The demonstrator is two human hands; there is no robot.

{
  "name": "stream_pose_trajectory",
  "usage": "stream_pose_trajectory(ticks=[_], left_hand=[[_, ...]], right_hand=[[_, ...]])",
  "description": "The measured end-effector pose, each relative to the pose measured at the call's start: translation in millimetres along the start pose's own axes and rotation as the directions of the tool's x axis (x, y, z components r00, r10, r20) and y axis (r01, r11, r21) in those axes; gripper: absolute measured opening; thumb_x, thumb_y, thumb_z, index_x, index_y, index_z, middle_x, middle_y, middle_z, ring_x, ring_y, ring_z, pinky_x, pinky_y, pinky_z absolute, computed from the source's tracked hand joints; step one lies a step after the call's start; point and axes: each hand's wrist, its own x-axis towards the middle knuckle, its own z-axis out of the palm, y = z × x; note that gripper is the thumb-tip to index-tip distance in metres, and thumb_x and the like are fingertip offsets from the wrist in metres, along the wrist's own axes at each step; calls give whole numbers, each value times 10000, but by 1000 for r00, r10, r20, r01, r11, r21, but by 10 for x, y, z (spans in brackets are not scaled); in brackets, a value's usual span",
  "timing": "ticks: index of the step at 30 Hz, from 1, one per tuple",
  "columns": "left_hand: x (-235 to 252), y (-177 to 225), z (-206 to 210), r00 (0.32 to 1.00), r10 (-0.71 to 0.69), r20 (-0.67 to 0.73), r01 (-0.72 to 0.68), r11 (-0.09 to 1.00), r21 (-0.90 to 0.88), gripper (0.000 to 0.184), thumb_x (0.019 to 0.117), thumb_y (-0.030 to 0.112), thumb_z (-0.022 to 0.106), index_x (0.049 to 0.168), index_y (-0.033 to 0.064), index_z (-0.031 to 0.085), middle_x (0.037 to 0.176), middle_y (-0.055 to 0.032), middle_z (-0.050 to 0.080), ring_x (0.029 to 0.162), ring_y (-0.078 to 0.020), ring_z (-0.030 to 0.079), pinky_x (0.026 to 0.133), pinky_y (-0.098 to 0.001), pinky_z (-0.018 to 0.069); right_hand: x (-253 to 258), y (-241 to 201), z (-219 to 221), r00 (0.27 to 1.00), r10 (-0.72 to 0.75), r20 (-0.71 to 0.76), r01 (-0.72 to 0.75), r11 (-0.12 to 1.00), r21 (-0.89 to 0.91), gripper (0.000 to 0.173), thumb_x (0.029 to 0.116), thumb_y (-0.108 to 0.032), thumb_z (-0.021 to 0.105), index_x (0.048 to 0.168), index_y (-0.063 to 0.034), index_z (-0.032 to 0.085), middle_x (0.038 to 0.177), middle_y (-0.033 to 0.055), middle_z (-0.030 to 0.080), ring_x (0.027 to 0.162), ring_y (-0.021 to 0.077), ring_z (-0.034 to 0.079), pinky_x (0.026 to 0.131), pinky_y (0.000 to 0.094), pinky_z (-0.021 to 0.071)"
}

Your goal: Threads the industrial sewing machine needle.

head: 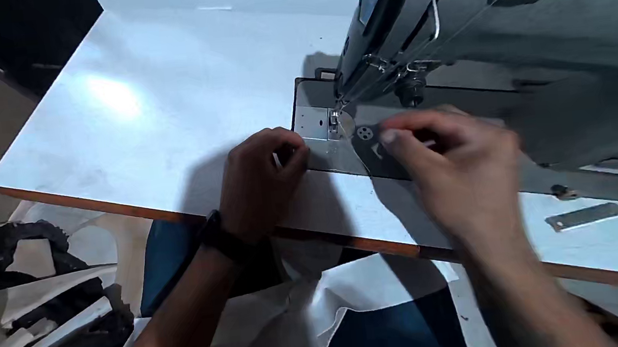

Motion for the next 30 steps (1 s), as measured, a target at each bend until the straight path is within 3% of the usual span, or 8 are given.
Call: stream_pose_trajectory(ticks=[2, 3, 7, 10, 16, 22, 30], left_hand=[[-23, -9, -6, 1000, -24, 5, 24, 999, -25, 86, 971, 231, 701, 1031, 188, 745, 865, 85, 674, 670, -36, 599, 556, -246, 523], [-61, -1, -14, 999, -34, 0, 34, 999, -25, 86, 972, 238, 701, 1028, 192, 747, 857, 93, 670, 671, -29, 598, 557, -239, 524], [-143, -23, -48, 998, -46, -46, 42, 995, -90, 90, 972, 246, 694, 1016, 189, 747, 813, 103, 648, 643, -21, 571, 528, -221, 496], [-159, -5, -71, 995, -60, -75, 51, 992, -115, 61, 966, 212, 682, 990, 183, 731, 772, 84, 617, 581, -46, 534, 469, -235, 458], [-146, -10, -96, 994, -68, -86, 54, 987, -154, 46, 950, 194, 702, 973, 176, 738, 733, 88, 568, 551, -35, 482, 439, -214, 404], [-150, -3, -94, 991, -81, -105, 62, 983, -170, 57, 949, 189, 710, 989, 169, 746, 765, 92, 595, 579, -23, 507, 455, -202, 421], [-148, -5, -101, 993, -67, -97, 49, 983, -177, 62, 951, 186, 704, 992, 161, 743, 763, 89, 600, 584, -27, 519, 456, -206, 431]], right_hand=[[213, 80, 253, 998, 68, -1, -68, 997, -40, 101, 954, -249, 695, 975, -158, 733, 973, -1, 692, 820, 107, 651, 704, 351, 563], [266, 108, 333, 995, 103, 13, -102, 994, -45, 100, 949, -255, 716, 993, -170, 742, 973, -7, 698, 805, 112, 651, 700, 370, 563], [306, 56, 481, 979, 199, 39, -200, 979, 42, 116, 931, -258, 777, 1033, -209, 750, 922, -61, 733, 758, 72, 683, 662, 281, 592], [333, 97, 552, 987, 157, -32, -152, 981, 117, 144, 886, -176, 817, 1011, -146, 751, 932, -33, 748, 797, 78, 692, 719, 271, 602], [358, 123, 622, 989, 136, -57, -130, 988, 88, 136, 890, -177, 815, 999, -137, 744, 925, -26, 753, 790, 77, 698, 715, 268, 603], [311, 166, 543, 994, 103, -23, -102, 994, 28, 45, 921, -154, 745, 956, -152, 717, 886, -48, 698, 718, 43, 619, 618, 218, 521], [369, 102, 602, 988, 156, 0, -156, 988, 8, 91, 946, -248, 745, 1009, -183, 753, 895, -56, 742, 756, 45, 686, 667, 242, 587]])
